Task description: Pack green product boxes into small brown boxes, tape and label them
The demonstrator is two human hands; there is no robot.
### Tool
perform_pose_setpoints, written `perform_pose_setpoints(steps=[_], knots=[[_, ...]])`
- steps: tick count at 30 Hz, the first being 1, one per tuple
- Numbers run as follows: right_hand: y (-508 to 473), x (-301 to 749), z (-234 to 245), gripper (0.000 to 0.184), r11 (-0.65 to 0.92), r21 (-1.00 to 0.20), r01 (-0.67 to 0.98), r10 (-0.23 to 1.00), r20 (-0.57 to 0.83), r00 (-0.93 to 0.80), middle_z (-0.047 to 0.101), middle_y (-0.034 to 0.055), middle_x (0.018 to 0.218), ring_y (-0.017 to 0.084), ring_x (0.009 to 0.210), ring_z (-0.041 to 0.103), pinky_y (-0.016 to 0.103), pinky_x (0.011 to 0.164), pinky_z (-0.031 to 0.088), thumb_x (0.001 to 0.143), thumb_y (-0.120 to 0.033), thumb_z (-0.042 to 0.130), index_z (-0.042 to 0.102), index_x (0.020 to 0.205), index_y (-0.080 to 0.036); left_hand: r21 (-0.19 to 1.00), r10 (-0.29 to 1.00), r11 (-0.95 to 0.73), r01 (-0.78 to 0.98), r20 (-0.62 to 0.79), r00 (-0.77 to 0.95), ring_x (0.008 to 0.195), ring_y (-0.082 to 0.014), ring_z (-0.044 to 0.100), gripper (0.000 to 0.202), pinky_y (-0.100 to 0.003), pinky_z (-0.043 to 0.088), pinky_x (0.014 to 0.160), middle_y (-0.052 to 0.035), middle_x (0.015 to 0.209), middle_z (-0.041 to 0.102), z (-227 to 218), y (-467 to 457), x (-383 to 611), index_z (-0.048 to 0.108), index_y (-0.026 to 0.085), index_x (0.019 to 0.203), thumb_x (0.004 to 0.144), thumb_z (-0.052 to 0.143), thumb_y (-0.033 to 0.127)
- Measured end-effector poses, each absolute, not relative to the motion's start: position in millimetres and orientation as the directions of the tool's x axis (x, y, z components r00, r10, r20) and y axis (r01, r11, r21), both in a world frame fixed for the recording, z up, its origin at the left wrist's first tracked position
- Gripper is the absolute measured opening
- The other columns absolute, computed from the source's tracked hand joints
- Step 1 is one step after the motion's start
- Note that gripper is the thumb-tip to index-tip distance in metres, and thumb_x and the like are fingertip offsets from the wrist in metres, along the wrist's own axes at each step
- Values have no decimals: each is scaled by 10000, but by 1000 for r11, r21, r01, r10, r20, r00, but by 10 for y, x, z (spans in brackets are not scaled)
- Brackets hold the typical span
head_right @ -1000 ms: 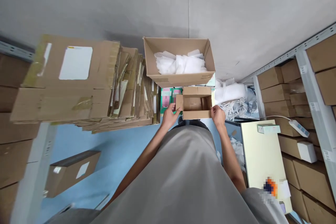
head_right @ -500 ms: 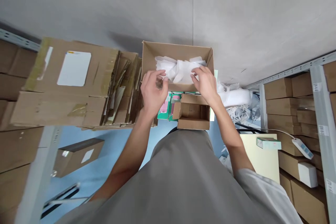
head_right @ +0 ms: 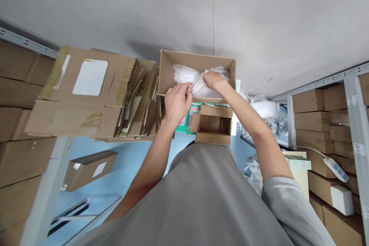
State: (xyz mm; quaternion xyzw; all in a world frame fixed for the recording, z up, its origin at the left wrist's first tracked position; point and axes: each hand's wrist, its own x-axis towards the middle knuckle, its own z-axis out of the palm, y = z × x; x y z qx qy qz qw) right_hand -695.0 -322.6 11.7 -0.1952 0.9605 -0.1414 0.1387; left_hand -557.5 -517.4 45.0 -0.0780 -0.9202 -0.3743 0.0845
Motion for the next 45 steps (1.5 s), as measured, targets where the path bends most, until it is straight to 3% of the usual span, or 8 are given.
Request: perform_pose_setpoints(steps=[4, 11, 15, 20, 27, 30, 34, 45], knots=[[-3078, -6787, 542, 165, 922, -251, -293, -358, -273, -893, 842, 186, 1183, 390, 1220, 783, 526, 1106, 584, 958, -176, 788, 841, 1113, -154, 683, 96, 699, 212, 204, -974, 1251, -334, 745, 326, -487, 529, 1192, -143, 1306, 798, 506, -5197, -5557, 751, 206, 1369, 1129, 535, 251], [-2865, -5874, 1324, 190, 843, -409, -350, -350, 77, -933, 750, 92, 1183, 284, 1068, 712, 388, 959, 560, 1061, -267, 628, 780, 1163, -215, 748, 147, 568, 344, 320, -936, 1623, -405, 513, 530, -612, 487, 1323, -120, 1685, 595, 753, -5191, -5572, 700, 300, 1510, 1015, 837, 430], [-2830, -5257, 1631, 204, 792, -484, -373, -279, 257, -925, 689, 88, 1230, 278, 1075, 689, 375, 901, 569, 1107, -307, 561, 749, 1168, -256, 733, 242, 527, 429, 355, -903, 1480, -344, 655, 318, -577, 550, 1265, -76, 1506, 730, 998, -5184, -5454, 781, 306, 1379, 1067, 727, 291], [-2745, -4553, 1674, 85, 756, -562, -335, -156, 342, -927, 660, 107, 1320, 322, 1206, 671, 475, 1011, 585, 1045, -292, 666, 734, 1093, -277, 776, 319, 391, 495, 390, -864, 1182, -228, 781, 402, -376, 631, 1063, -54, 1266, 824, 1165, -5332, -5058, 837, 273, 1300, 1016, 619, 92], [-2568, -4029, 782, 191, 656, -755, -4, -33, -23, -999, 781, 55, 1052, 234, 974, 741, 346, 925, 597, 1121, -403, 624, 686, 1028, -248, 875, 509, 418, 244, -3, -861, 1017, -231, 815, 338, -293, 606, 909, -89, 1153, 881, 483, -5255, -4677, 855, 189, 1239, 1108, 543, 187], [-2590, -4029, 362, 212, 805, -555, 211, 15, -336, -942, 845, 97, 1116, 258, 1008, 794, 327, 917, 577, 1152, -358, 587, 738, 1126, -212, 750, 510, 635, 183, -229, -829, 1025, -280, 834, 371, -316, 598, 895, -132, 1173, 882, 232, -5092, -4607, 835, 174, 1296, 1099, 524, 127], [-2713, -4094, 128, 299, 958, -185, 220, 88, -539, -838, 849, 159, 1313, 318, 1170, 809, 352, 956, 554, 1191, -332, 523, 765, 1309, -203, 586, 469, 785, 200, -353, -809, 1246, -341, 814, 610, -379, 604, 1014, -150, 1421, 829, 103, -5007, -4571, 698, 224, 1594, 1032, 554, 37], [-2911, -4286, 174, 386, 987, -5, 161, 118, -654, -747, 813, 252, 1377, 361, 1313, 793, 410, 1052, 582, 1196, -258, 453, 741, 1427, -146, 489, 367, 859, 153, -379, -850, 1269, -359, 803, 547, -451, 624, 1095, -154, 1439, 813, -183, -4863, -4610, 719, 215, 1563, 1088, 488, 73]])
